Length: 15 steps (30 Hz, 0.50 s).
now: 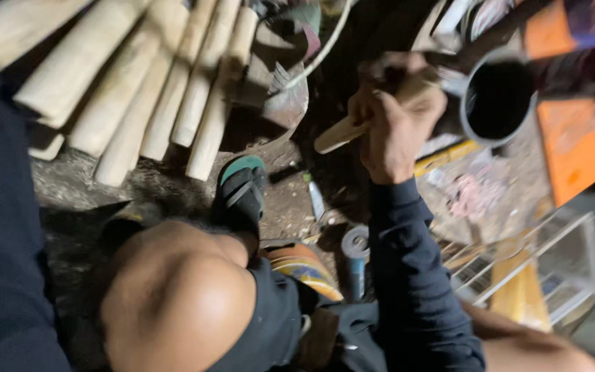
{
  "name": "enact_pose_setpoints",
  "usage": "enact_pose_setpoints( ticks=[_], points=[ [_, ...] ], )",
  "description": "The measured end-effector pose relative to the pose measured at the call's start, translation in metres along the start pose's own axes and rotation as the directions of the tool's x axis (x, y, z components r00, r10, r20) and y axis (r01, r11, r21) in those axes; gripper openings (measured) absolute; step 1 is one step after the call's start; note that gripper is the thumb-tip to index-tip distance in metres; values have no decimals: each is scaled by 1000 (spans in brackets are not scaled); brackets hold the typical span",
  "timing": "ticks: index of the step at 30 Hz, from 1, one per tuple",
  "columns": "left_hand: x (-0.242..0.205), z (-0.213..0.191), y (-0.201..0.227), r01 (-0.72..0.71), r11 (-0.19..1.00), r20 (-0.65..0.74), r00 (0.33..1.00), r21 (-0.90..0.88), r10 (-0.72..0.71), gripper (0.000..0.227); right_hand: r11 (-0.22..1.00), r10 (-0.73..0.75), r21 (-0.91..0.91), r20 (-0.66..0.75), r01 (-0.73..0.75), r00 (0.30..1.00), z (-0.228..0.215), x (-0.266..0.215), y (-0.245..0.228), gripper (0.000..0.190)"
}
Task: The person sits on the floor and repairs a wooden tool handle by grinding its end with an angle grinder, then applying a pink putty-like substance into the handle's end using a metal rod and a small tool. The person smooths the substance and places the finished handle among others.
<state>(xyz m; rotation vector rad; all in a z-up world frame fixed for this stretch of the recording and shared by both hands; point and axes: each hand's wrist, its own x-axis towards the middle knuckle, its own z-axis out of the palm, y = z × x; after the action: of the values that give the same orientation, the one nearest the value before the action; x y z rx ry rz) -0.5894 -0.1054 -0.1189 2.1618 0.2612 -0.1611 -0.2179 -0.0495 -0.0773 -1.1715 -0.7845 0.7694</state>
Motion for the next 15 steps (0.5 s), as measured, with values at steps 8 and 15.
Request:
enact_pose_setpoints(
  ticks=[8, 15],
  points=[
    [-2, 8, 13, 18, 1000, -162, 987, -4, -18, 21, 825, -347, -390, 221, 409, 911, 13, 24, -151, 42],
    [-12, 0, -11, 4, 1000, -131, 991, -14, -6, 21, 875, -181, -481, -212, 59, 960, 59, -8, 11, 25]
  ],
)
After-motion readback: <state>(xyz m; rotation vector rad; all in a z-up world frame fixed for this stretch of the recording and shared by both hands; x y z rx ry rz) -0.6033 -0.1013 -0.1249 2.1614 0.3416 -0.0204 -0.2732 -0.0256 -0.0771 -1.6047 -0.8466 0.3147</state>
